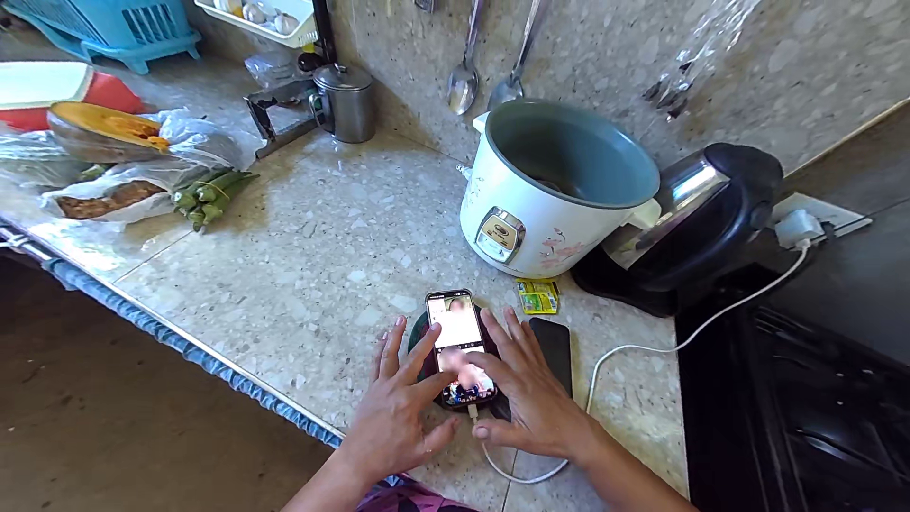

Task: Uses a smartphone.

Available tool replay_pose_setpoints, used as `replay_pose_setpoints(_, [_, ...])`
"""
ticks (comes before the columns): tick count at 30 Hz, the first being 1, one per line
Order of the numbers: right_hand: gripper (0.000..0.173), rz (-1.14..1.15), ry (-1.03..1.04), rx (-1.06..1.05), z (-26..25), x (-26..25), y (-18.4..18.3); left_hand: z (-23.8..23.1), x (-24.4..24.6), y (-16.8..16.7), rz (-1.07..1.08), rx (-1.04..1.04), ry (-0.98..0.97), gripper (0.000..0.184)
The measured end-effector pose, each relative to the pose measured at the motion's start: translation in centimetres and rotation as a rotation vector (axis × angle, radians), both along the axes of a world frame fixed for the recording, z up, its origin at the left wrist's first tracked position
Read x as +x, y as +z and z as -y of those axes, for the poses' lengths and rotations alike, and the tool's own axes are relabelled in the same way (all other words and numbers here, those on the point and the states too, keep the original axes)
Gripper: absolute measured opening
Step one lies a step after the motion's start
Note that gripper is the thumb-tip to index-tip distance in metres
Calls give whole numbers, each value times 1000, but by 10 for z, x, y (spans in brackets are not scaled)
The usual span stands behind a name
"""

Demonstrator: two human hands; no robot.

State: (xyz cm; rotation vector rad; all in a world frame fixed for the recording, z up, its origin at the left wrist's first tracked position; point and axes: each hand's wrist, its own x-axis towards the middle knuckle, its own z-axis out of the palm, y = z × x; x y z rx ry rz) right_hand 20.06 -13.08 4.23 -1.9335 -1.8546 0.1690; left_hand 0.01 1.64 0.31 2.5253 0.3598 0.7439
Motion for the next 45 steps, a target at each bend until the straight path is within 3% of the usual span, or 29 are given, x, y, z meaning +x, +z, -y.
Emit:
replay_pose_setpoints(7, [92, 27, -137, 33, -3, 16, 0, -2, -1, -3, 69, -31, 14, 48])
replay_pose_setpoints(24, [88, -15, -122, 1, -9, 22, 2, 0, -2, -3, 109, -73, 78, 49])
replay_pose_setpoints(32, [91, 1, -106, -4, -24, 30, 8, -1, -1, -3, 175, -128, 223, 36])
replay_pose_setpoints(45, [91, -3, -66, -42, -42, 34, 5, -1, -1, -4, 179, -146, 244, 29])
